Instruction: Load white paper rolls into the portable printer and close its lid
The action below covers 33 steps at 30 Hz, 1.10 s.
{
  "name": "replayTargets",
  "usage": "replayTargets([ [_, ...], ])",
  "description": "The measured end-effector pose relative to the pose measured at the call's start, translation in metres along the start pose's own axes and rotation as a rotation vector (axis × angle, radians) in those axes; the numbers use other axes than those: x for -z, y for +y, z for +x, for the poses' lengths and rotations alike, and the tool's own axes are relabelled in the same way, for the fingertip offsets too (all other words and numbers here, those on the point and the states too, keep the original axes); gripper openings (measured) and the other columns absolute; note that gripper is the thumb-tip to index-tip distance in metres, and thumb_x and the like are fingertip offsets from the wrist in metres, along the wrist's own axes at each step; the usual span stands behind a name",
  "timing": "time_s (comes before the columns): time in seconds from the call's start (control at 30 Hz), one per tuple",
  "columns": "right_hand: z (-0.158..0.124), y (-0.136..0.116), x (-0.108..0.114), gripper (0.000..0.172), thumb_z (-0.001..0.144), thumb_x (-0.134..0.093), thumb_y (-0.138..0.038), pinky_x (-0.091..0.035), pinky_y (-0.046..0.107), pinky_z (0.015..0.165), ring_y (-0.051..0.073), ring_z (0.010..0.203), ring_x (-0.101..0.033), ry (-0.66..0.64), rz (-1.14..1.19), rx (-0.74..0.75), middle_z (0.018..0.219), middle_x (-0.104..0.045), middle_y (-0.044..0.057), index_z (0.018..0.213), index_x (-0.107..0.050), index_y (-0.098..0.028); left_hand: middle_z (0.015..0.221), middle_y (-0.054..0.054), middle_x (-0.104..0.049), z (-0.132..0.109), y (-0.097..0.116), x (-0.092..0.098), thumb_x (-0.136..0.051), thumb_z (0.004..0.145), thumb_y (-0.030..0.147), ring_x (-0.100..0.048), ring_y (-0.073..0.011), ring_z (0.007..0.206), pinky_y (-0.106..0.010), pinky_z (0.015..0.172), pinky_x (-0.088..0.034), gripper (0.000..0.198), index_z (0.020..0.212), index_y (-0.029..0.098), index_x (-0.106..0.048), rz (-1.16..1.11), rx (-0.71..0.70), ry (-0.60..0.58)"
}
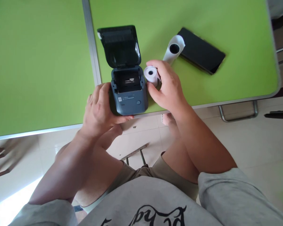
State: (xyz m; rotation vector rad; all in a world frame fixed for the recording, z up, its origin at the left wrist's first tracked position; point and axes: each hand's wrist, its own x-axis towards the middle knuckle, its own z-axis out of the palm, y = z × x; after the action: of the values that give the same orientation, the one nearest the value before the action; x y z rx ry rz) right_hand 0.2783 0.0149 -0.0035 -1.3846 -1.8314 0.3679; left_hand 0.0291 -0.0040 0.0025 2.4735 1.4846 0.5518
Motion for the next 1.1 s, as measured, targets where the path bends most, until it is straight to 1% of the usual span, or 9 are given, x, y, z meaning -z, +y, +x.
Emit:
replayTargets([
  [0.1, 0.000, 0.007, -0.004, 0.041, 0.086, -0.067, -0.040, -0.058, 0.045, 0.091, 0.024, 0.099, -0.069, 0.075, 0.031, -0.030, 0.111, -0.070, 0.004, 0.124, -0.055, -0.031, 0.132, -0.023, -0.060, 0.000, 0.000, 0.000, -0.035, 0.066, 0.102, -0.061, -0.0362, 0.121, -0.043, 0.098, -0.047, 0.117, 0.141, 0.012, -0.044, 0.011, -0.001, 0.013],
  [0.2, 0.004, 0.011, -0.009, 0.049, 0.085, -0.069, -0.050, -0.059, 0.043, 0.082, 0.022, 0.087, -0.068, 0.158, 0.131, -0.035, 0.098, -0.068, 0.002, 0.124, -0.046, -0.031, 0.133, -0.023, -0.059, 0.000, 0.001, 0.001, -0.038, 0.070, 0.099, -0.060, -0.0375, 0.121, -0.044, 0.098, -0.047, 0.113, 0.142, 0.012, -0.043, 0.001, 0.000, -0.007],
  [0.37, 0.021, -0.011, -0.006, 0.031, 0.083, -0.073, -0.046, -0.052, 0.035, 0.068, 0.018, 0.076, -0.064, 0.332, 0.210, 0.172, 0.084, -0.064, 0.000, 0.089, -0.049, -0.028, 0.134, -0.025, -0.058, 0.000, 0.001, 0.003, -0.041, 0.073, 0.096, -0.060, -0.0381, 0.122, -0.045, 0.099, -0.047, 0.111, 0.142, 0.010, -0.042, -0.003, -0.003, -0.020],
  [0.47, 0.027, -0.034, -0.001, 0.022, 0.088, -0.068, -0.043, -0.054, 0.035, 0.073, 0.017, 0.081, -0.066, 0.230, 0.110, 0.219, 0.087, -0.066, -0.003, 0.086, -0.052, -0.029, 0.134, -0.026, -0.058, 0.000, 0.001, 0.003, -0.041, 0.074, 0.096, -0.060, -0.0379, 0.122, -0.046, 0.098, -0.048, 0.111, 0.142, 0.007, -0.043, -0.008, -0.007, -0.015],
  [0.57, 0.029, -0.050, 0.001, 0.014, 0.090, -0.066, -0.036, -0.057, 0.038, 0.089, 0.018, 0.101, -0.069, 0.021, 0.003, 0.177, 0.104, -0.071, -0.005, 0.093, -0.053, -0.031, 0.133, -0.025, -0.059, 0.000, 0.001, 0.002, -0.042, 0.073, 0.096, -0.061, -0.0371, 0.121, -0.045, 0.098, -0.048, 0.111, 0.142, 0.009, -0.043, 0.002, -0.006, -0.019],
  [0.67, 0.031, -0.055, -0.002, 0.017, 0.087, -0.064, -0.021, -0.056, 0.039, 0.101, 0.018, 0.115, -0.068, -0.094, -0.007, 0.140, 0.117, -0.071, -0.007, 0.095, -0.054, -0.032, 0.133, -0.023, -0.060, -0.001, 0.001, 0.003, -0.042, 0.072, 0.097, -0.062, -0.0362, 0.120, -0.043, 0.098, -0.049, 0.111, 0.143, 0.012, -0.043, 0.015, 0.006, -0.020],
  [0.77, 0.032, -0.053, -0.007, 0.021, 0.083, -0.065, -0.016, -0.058, 0.039, 0.100, 0.019, 0.113, -0.069, -0.110, 0.018, 0.099, 0.113, -0.073, -0.008, 0.095, -0.057, -0.032, 0.134, -0.023, -0.059, -0.001, 0.003, 0.003, -0.043, 0.070, 0.098, -0.061, -0.0367, 0.120, -0.044, 0.097, -0.049, 0.113, 0.144, 0.011, -0.042, 0.015, 0.017, -0.039],
  [0.93, 0.029, -0.047, -0.012, 0.010, 0.086, -0.064, -0.019, -0.061, 0.037, 0.091, 0.019, 0.100, -0.073, -0.063, 0.082, 0.063, 0.099, -0.076, -0.005, 0.084, -0.062, -0.029, 0.136, -0.024, -0.058, -0.001, 0.004, 0.003, -0.047, 0.070, 0.096, -0.060, -0.0370, 0.121, -0.045, 0.098, -0.049, 0.113, 0.144, 0.010, -0.042, -0.006, 0.025, -0.067],
  [1.1, 0.024, -0.045, -0.013, 0.006, 0.085, -0.065, -0.026, -0.060, 0.044, 0.096, 0.023, 0.101, -0.071, -0.031, 0.095, 0.065, 0.098, -0.073, 0.000, 0.080, -0.063, -0.027, 0.139, -0.024, -0.056, -0.001, 0.004, 0.003, -0.046, 0.072, 0.095, -0.059, -0.0364, 0.125, -0.043, 0.101, -0.048, 0.115, 0.147, 0.008, -0.040, -0.015, 0.019, -0.069],
])
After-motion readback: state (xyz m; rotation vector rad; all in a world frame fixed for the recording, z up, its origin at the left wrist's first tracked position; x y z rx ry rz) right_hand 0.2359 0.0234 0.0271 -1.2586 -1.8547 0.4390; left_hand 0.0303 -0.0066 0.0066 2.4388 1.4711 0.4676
